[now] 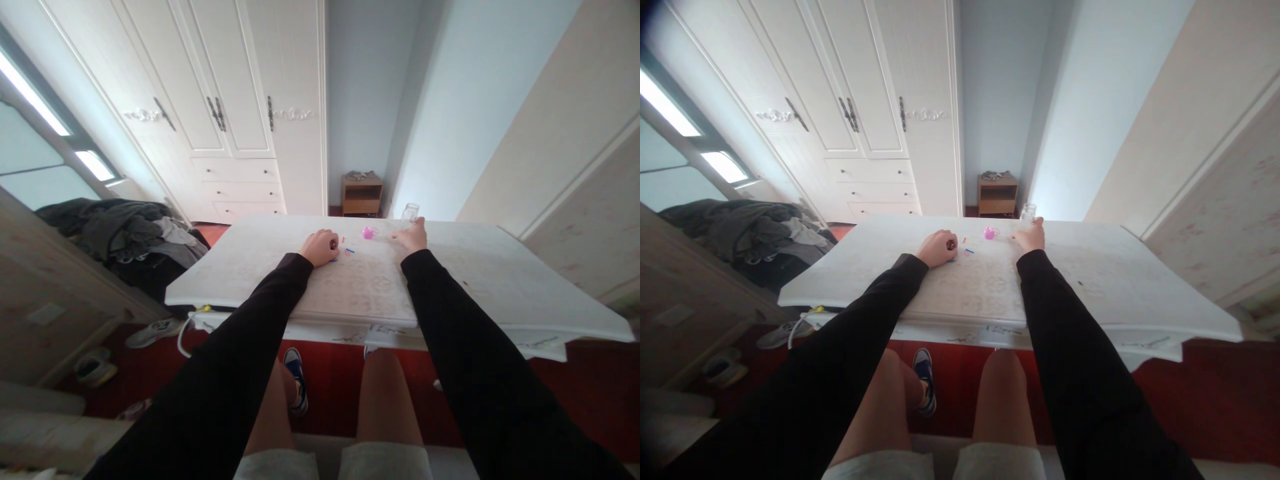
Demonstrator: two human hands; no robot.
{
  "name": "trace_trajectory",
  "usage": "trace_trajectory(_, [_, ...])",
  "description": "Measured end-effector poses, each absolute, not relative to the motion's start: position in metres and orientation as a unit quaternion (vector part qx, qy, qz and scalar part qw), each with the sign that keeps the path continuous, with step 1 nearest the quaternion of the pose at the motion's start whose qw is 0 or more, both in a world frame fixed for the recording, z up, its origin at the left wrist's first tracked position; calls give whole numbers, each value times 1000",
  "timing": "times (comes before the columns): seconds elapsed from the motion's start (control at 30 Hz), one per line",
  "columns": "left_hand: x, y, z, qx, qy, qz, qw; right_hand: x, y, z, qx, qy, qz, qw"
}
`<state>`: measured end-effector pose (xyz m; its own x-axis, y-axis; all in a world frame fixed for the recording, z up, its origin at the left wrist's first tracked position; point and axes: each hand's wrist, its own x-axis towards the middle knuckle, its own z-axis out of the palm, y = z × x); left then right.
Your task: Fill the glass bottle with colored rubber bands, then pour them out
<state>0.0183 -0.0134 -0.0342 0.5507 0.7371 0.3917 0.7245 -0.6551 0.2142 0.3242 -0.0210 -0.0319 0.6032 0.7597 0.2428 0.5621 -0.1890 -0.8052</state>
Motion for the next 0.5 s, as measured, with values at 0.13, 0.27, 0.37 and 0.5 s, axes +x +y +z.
trace_trajectory(0.13, [17, -13, -35, 873, 429, 231, 18, 328, -22, -27, -767, -390, 100, 500])
trace_trajectory(0.27, [18, -15, -33, 872, 433, 229, 19, 318, -35, -9, -699, -390, -45, 597])
trace_trajectory(0.37, [18, -18, -30, 870, 435, 230, 19, 302, -44, -1, -562, -512, -171, 627])
trace_trajectory(0.5, [16, -20, -29, 865, 453, 215, 31, 275, -38, -13, -512, -708, -74, 480])
